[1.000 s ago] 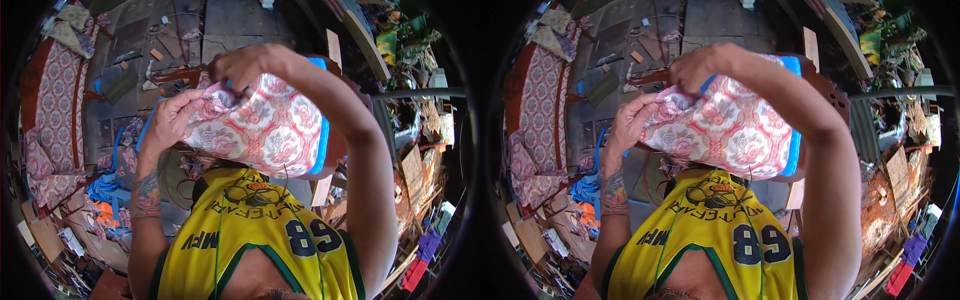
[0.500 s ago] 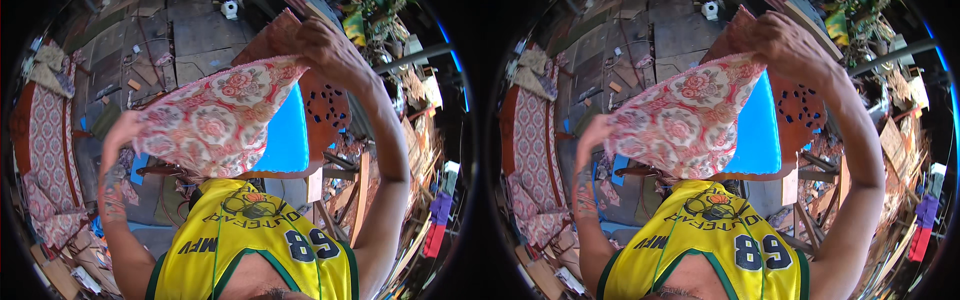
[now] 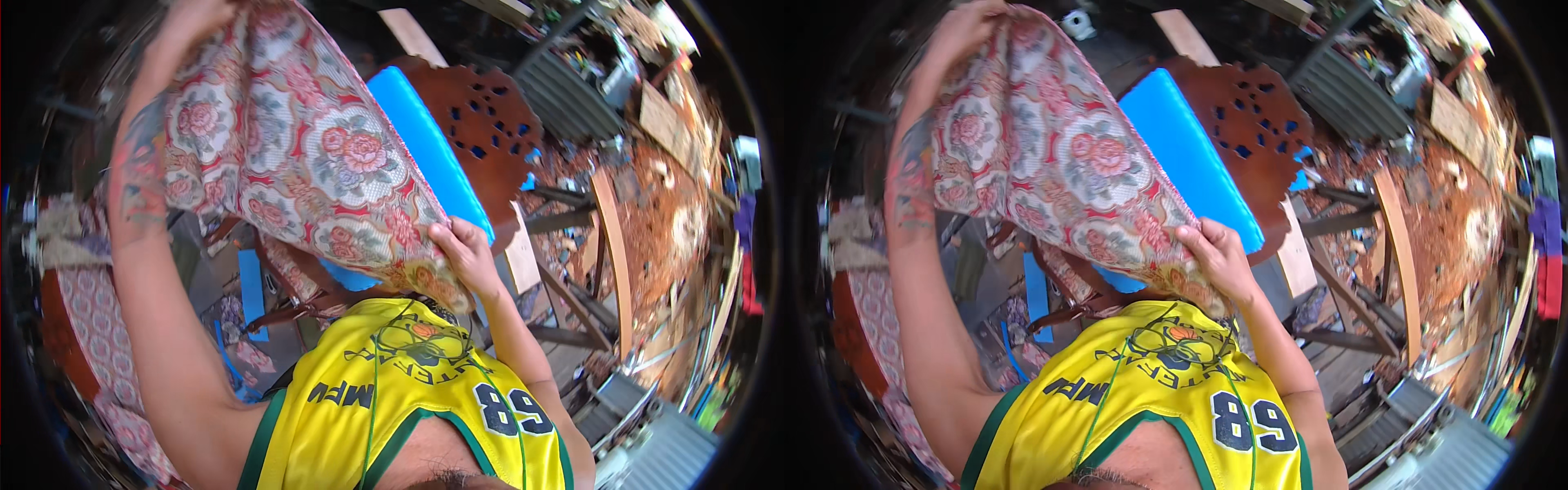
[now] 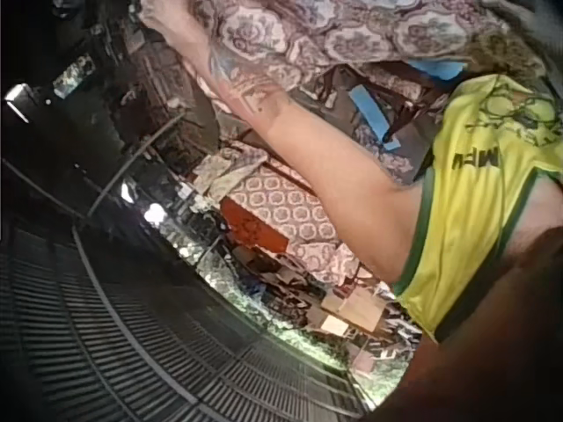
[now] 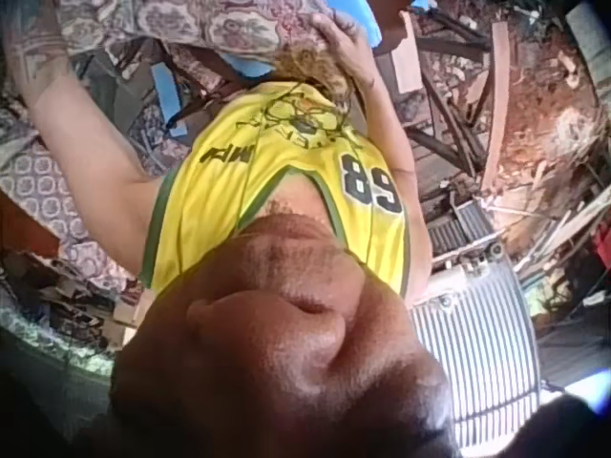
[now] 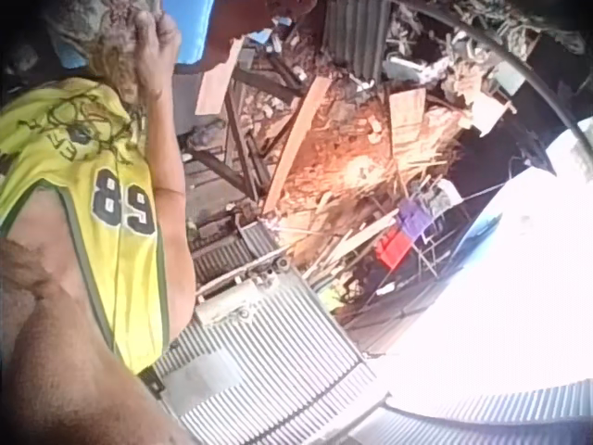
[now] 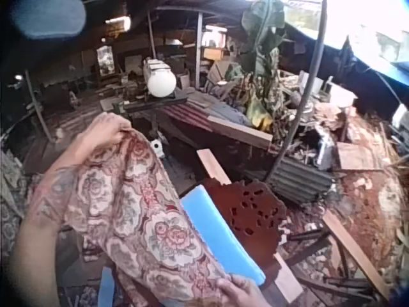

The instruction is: Fitting and aligning patterned fabric over a blue foam seat cushion on a wooden chair frame.

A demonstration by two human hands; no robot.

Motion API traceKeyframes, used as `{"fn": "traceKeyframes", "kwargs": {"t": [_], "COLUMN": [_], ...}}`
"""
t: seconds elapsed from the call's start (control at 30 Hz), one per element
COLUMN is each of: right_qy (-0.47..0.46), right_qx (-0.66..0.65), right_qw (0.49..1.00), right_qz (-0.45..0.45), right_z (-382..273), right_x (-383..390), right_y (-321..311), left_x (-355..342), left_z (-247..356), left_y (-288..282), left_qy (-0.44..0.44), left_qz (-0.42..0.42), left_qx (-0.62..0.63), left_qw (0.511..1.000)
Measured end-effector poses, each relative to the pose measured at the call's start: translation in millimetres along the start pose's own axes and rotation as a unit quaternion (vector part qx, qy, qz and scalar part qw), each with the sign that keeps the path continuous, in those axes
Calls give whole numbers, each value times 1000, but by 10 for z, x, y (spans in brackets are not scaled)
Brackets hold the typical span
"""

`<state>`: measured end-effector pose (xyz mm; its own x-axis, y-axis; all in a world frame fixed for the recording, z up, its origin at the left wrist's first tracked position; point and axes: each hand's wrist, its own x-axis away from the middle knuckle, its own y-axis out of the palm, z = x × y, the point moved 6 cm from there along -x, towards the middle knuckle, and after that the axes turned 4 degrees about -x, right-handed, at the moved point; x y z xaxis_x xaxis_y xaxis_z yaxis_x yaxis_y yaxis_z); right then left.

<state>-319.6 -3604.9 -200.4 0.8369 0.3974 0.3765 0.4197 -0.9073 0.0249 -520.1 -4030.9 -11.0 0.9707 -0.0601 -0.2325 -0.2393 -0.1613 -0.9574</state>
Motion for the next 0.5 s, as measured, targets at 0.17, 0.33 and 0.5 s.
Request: {"fn": "traceKeyframes", "kwargs": {"t": [0.17, 0.33, 0.5], "right_qy": [-10, 7, -16], "right_qx": [36, 78, 112], "right_qw": [993, 970, 964], "right_qz": [112, 231, 241], "right_z": [752, 683, 641], "right_x": [-137, 22, 15], "right_y": [-210, -285, -266], "left_x": [-278, -599, -615], "left_z": [492, 866, 907], "left_y": [1110, 1870, 2096], "left_qy": [61, 109, 76], "left_qz": [-105, -28, -98], "left_qx": [-100, -75, -144], "left_qw": [987, 991, 982]}}
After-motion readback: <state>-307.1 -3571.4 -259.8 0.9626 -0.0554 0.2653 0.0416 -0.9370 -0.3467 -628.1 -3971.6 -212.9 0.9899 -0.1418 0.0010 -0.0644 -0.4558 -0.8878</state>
